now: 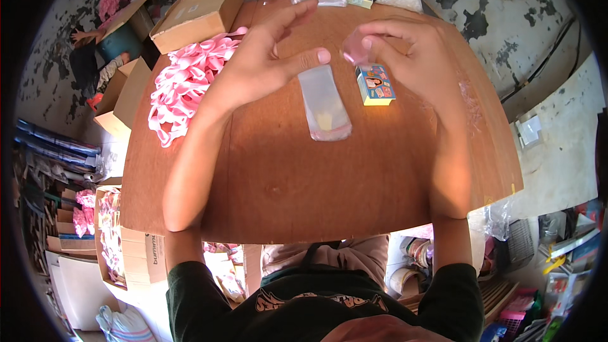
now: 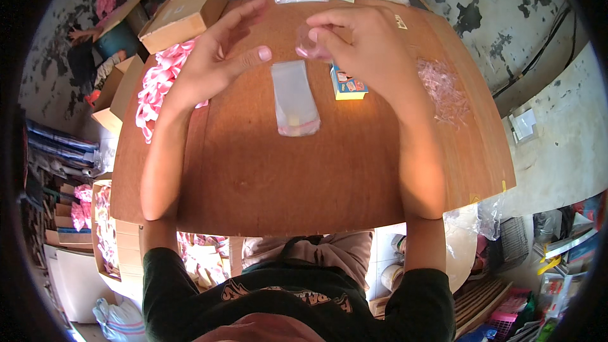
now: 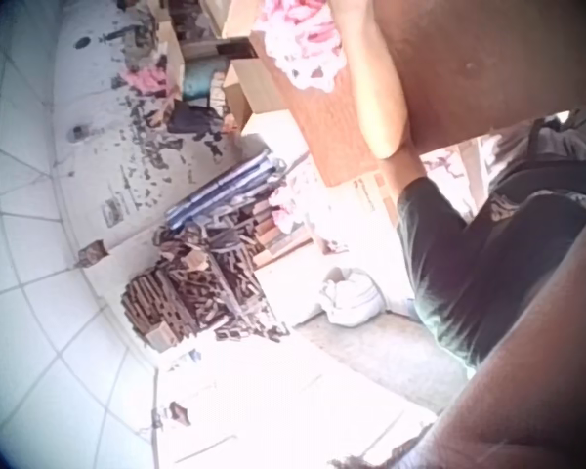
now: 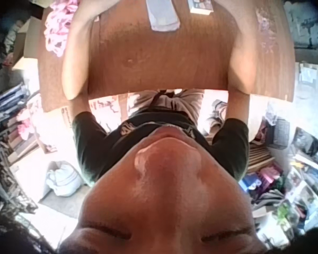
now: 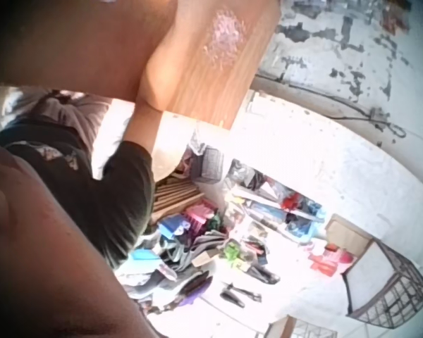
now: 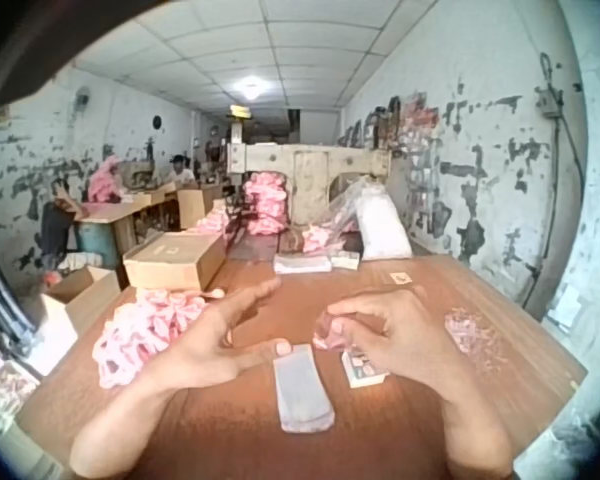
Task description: Packing pink plastic spoons and paper labels into plastic bags.
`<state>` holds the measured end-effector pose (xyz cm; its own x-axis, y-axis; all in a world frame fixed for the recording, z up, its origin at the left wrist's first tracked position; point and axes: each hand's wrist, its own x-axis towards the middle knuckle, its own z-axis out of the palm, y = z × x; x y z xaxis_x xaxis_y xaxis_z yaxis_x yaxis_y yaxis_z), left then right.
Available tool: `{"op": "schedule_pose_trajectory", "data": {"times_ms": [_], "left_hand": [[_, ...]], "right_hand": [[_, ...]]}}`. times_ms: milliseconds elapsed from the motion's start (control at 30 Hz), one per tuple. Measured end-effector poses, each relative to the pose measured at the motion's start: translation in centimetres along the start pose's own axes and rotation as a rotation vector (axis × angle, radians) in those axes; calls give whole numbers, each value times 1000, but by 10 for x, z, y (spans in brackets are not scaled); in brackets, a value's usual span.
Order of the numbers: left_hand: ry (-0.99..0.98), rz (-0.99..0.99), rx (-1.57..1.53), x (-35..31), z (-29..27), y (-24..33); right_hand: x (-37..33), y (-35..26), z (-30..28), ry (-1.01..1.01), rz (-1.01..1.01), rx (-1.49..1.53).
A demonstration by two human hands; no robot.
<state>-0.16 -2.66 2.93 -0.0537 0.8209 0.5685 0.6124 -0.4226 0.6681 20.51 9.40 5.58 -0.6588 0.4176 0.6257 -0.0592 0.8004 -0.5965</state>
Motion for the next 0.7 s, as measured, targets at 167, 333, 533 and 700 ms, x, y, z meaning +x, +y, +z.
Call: {"op": "schedule_pose_trajectory", "data": {"times_ms": [167, 333, 533, 700], "left_hand": [[-191, -68, -134, -7, 9, 7], [-330, -80, -415, -3, 15, 8], [-186, -141, -404, -4, 22, 15], [-159, -111, -247, -8, 23, 22]], "right_hand": [[-5, -11, 3, -82, -82, -129], [-6, -17, 5, -49, -64, 0], [-8, -16, 3, -30, -92, -71], [-1, -17, 2, 20, -409, -380]]}}
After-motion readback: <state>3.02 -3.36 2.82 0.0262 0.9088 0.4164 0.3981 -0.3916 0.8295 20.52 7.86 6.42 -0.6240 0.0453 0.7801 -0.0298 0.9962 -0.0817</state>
